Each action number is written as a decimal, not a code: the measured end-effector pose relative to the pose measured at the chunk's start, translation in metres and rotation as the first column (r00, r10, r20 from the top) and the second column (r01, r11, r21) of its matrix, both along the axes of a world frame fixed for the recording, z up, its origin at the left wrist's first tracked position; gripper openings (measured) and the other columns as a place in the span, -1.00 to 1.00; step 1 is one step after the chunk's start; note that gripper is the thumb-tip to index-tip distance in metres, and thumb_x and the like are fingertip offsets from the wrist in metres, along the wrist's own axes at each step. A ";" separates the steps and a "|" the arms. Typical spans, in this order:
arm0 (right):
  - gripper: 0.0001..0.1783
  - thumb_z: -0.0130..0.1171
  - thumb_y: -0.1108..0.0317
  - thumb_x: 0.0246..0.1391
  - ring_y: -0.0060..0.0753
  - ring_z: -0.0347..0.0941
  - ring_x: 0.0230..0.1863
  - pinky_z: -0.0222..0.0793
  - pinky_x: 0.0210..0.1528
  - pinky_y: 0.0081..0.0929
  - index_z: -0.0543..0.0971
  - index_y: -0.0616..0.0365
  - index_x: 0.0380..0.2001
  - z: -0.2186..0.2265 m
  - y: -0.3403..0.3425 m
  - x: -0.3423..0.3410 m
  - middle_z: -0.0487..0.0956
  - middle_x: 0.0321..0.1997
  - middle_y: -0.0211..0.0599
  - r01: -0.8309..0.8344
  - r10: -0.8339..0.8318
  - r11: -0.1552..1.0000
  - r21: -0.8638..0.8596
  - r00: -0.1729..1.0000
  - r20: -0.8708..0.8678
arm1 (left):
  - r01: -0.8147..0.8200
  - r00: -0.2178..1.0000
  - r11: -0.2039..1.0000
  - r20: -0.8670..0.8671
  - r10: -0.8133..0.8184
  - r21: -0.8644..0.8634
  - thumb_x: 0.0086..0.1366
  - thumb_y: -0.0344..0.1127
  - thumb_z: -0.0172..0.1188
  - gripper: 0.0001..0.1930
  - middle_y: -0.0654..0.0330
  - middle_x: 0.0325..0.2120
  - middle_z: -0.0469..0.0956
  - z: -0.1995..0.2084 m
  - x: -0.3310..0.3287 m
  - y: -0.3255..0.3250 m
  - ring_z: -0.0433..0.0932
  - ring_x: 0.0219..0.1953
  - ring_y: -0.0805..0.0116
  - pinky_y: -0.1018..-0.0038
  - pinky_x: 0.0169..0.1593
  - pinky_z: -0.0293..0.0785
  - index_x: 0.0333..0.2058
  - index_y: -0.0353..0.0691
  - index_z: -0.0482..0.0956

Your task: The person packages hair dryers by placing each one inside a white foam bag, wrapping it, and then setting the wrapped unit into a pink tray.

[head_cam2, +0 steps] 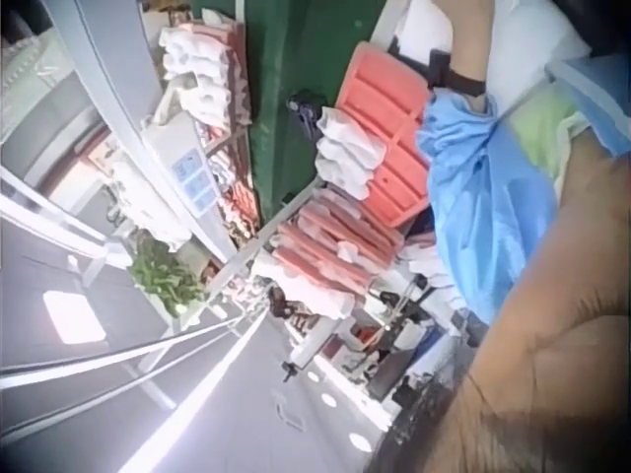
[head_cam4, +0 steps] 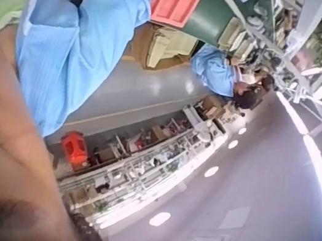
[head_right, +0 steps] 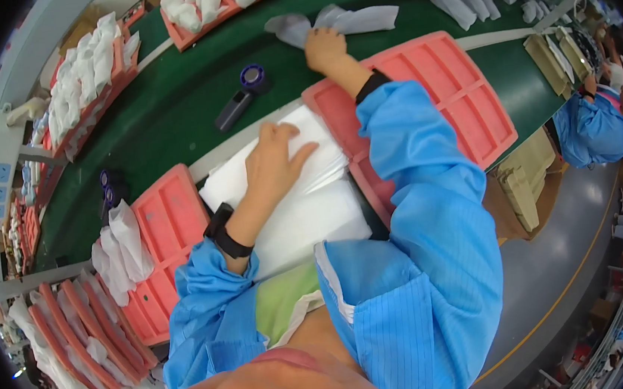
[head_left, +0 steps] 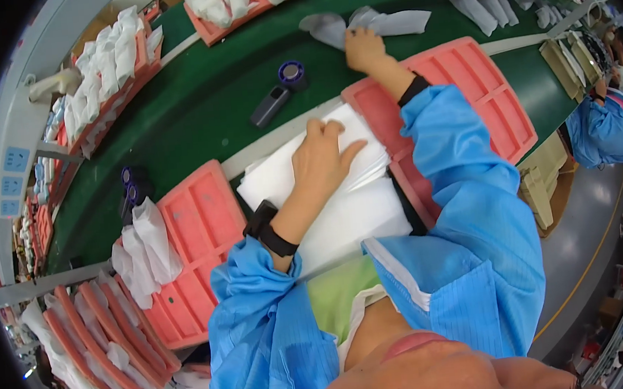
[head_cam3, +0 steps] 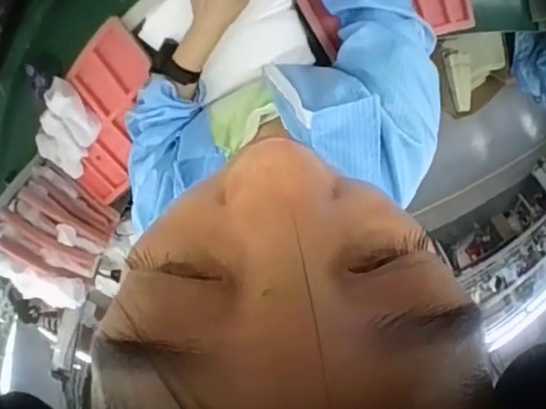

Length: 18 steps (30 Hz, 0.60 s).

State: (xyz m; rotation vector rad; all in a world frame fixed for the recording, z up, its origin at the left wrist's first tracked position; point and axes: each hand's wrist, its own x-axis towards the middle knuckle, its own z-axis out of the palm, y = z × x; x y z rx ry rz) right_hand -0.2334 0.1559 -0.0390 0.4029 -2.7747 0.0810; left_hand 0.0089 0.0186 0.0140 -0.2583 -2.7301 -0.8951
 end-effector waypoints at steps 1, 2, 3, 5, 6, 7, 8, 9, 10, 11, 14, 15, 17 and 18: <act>-0.57 0.14 0.41 -0.11 0.09 0.47 -0.12 0.44 -0.12 -0.10 0.44 0.23 -0.08 0.015 -0.011 0.006 0.50 -0.12 0.04 -0.065 0.065 0.998 -0.007 0.998 0.024 | 0.013 1.000 1.000 -0.023 -0.013 0.010 0.05 -0.11 0.35 -0.64 0.11 -0.41 0.45 -0.007 0.002 -0.001 0.51 -0.39 0.11 0.31 -0.33 0.46 -0.30 -0.22 0.51; -0.61 0.18 0.45 -0.21 0.09 0.47 -0.12 0.44 -0.11 -0.10 0.50 0.25 -0.19 0.067 -0.020 0.046 0.51 -0.12 0.01 -0.267 0.262 0.952 -0.150 0.964 -0.049 | -0.001 0.998 0.999 -0.067 -0.002 -0.052 0.03 -0.08 0.36 -0.62 0.10 -0.42 0.44 -0.014 0.000 0.000 0.50 -0.37 0.09 0.29 -0.32 0.45 -0.31 -0.21 0.50; -0.57 0.20 0.46 -0.28 0.11 0.47 -0.13 0.43 -0.09 -0.09 0.50 0.28 -0.20 0.027 -0.046 0.021 0.52 -0.14 0.02 -0.273 0.258 0.945 -0.180 0.961 -0.101 | -0.020 0.993 0.994 -0.114 0.007 -0.111 0.01 -0.05 0.36 -0.60 0.10 -0.43 0.42 -0.019 0.000 0.000 0.49 -0.34 0.07 0.27 -0.31 0.44 -0.32 -0.21 0.49; -0.45 0.28 0.35 -0.37 0.13 0.46 -0.12 0.41 -0.07 -0.14 0.48 0.36 -0.18 0.024 -0.073 0.016 0.51 -0.15 0.14 -0.393 0.516 0.813 -0.429 0.829 0.218 | -0.042 0.993 0.983 -0.118 0.021 -0.179 0.05 -0.12 0.34 -0.68 0.12 -0.43 0.43 -0.025 0.000 0.001 0.48 -0.34 0.08 0.26 -0.32 0.41 -0.36 -0.18 0.47; -0.37 0.33 0.28 -0.43 0.12 0.46 -0.12 0.42 -0.07 -0.18 0.47 0.34 -0.17 0.010 -0.077 0.010 0.51 -0.14 0.14 -0.515 0.632 0.707 -0.485 0.767 0.107 | -0.016 0.988 0.983 -0.153 -0.013 -0.183 0.06 -0.14 0.33 -0.71 0.13 -0.43 0.43 -0.022 0.000 0.003 0.47 -0.35 0.08 0.26 -0.33 0.40 -0.36 -0.18 0.48; -0.31 0.39 0.23 -0.50 0.11 0.47 -0.12 0.42 -0.07 -0.21 0.47 0.32 -0.17 -0.001 -0.086 0.010 0.52 -0.14 0.09 -0.469 0.659 0.681 -0.563 0.728 0.189 | -0.009 0.983 0.981 -0.184 -0.028 -0.196 0.07 -0.17 0.32 -0.73 0.14 -0.44 0.42 -0.018 0.000 0.003 0.47 -0.36 0.09 0.27 -0.33 0.40 -0.36 -0.17 0.48; -0.27 0.44 0.22 -0.58 0.06 0.49 -0.13 0.43 -0.08 -0.24 0.47 0.27 -0.18 -0.012 -0.080 0.007 0.53 -0.15 0.03 -0.315 0.629 0.699 -0.642 0.699 0.342 | 0.065 0.971 0.976 -0.213 -0.110 -0.207 0.07 -0.17 0.32 -0.73 0.14 -0.44 0.42 -0.014 -0.002 0.017 0.47 -0.36 0.09 0.27 -0.33 0.40 -0.36 -0.17 0.48; -0.26 0.45 0.23 -0.59 0.02 0.50 -0.13 0.43 -0.09 -0.25 0.47 0.23 -0.17 -0.022 -0.081 0.014 0.55 -0.17 -0.02 -0.301 0.605 0.679 -0.670 0.746 0.278 | 0.041 0.974 0.974 -0.207 -0.087 -0.221 0.08 -0.19 0.31 -0.75 0.15 -0.43 0.43 -0.018 0.000 0.017 0.47 -0.37 0.10 0.28 -0.33 0.39 -0.37 -0.17 0.49; -0.26 0.47 0.24 -0.60 -0.01 0.50 -0.13 0.43 -0.09 -0.27 0.48 0.20 -0.16 -0.023 -0.082 0.018 0.56 -0.19 -0.06 -0.302 0.593 0.647 -0.700 0.776 0.213 | -0.006 0.979 0.971 -0.200 -0.043 -0.238 0.08 -0.22 0.31 -0.78 0.16 -0.43 0.43 -0.018 -0.002 0.015 0.46 -0.37 0.11 0.29 -0.33 0.38 -0.37 -0.17 0.49; -0.26 0.47 0.24 -0.60 -0.01 0.50 -0.13 0.43 -0.09 -0.27 0.48 0.20 -0.16 -0.018 -0.079 0.012 0.56 -0.19 -0.06 -0.305 0.591 0.632 -0.712 0.785 0.188 | 0.001 0.975 0.965 -0.212 -0.058 -0.262 0.08 -0.22 0.31 -0.78 0.16 -0.43 0.43 -0.017 -0.008 0.013 0.46 -0.37 0.11 0.29 -0.33 0.38 -0.37 -0.17 0.49; -0.29 0.50 0.23 -0.59 -0.07 0.53 -0.16 0.44 -0.11 -0.31 0.51 0.17 -0.20 -0.013 -0.070 0.023 0.59 -0.25 -0.10 -0.291 0.604 0.684 -0.669 0.740 0.296 | 0.056 0.991 0.988 -0.109 -0.072 -0.147 0.10 -0.26 0.29 -0.81 0.17 -0.42 0.43 -0.026 -0.004 0.014 0.47 -0.37 0.15 0.31 -0.31 0.38 -0.37 -0.16 0.51; -0.29 0.50 0.23 -0.59 -0.07 0.53 -0.16 0.44 -0.11 -0.31 0.51 0.17 -0.20 -0.011 -0.072 0.027 0.59 -0.25 -0.10 -0.271 0.602 0.680 -0.681 0.737 0.308 | 0.066 0.993 0.986 -0.085 -0.079 -0.154 0.10 -0.26 0.29 -0.81 0.17 -0.42 0.43 -0.025 0.000 0.012 0.47 -0.37 0.15 0.31 -0.31 0.38 -0.37 -0.16 0.51; -0.31 0.53 0.16 -0.60 -0.11 0.55 -0.23 0.45 -0.15 -0.34 0.54 0.18 -0.25 -0.002 -0.070 0.028 0.60 -0.28 -0.11 -0.291 0.662 0.570 -0.769 0.717 0.219 | 0.048 0.992 0.988 -0.109 -0.065 -0.149 0.11 -0.28 0.28 -0.83 0.18 -0.41 0.44 -0.017 0.001 0.015 0.48 -0.36 0.17 0.34 -0.31 0.39 -0.36 -0.17 0.51; -0.31 0.53 0.16 -0.60 -0.11 0.55 -0.23 0.45 -0.15 -0.34 0.54 0.18 -0.25 0.001 -0.069 0.029 0.60 -0.28 -0.11 -0.270 0.653 0.576 -0.771 0.720 0.235 | 0.040 0.991 0.989 -0.123 -0.058 -0.144 0.12 -0.29 0.27 -0.85 0.18 -0.41 0.44 -0.014 0.001 0.017 0.48 -0.36 0.18 0.35 -0.30 0.39 -0.36 -0.17 0.52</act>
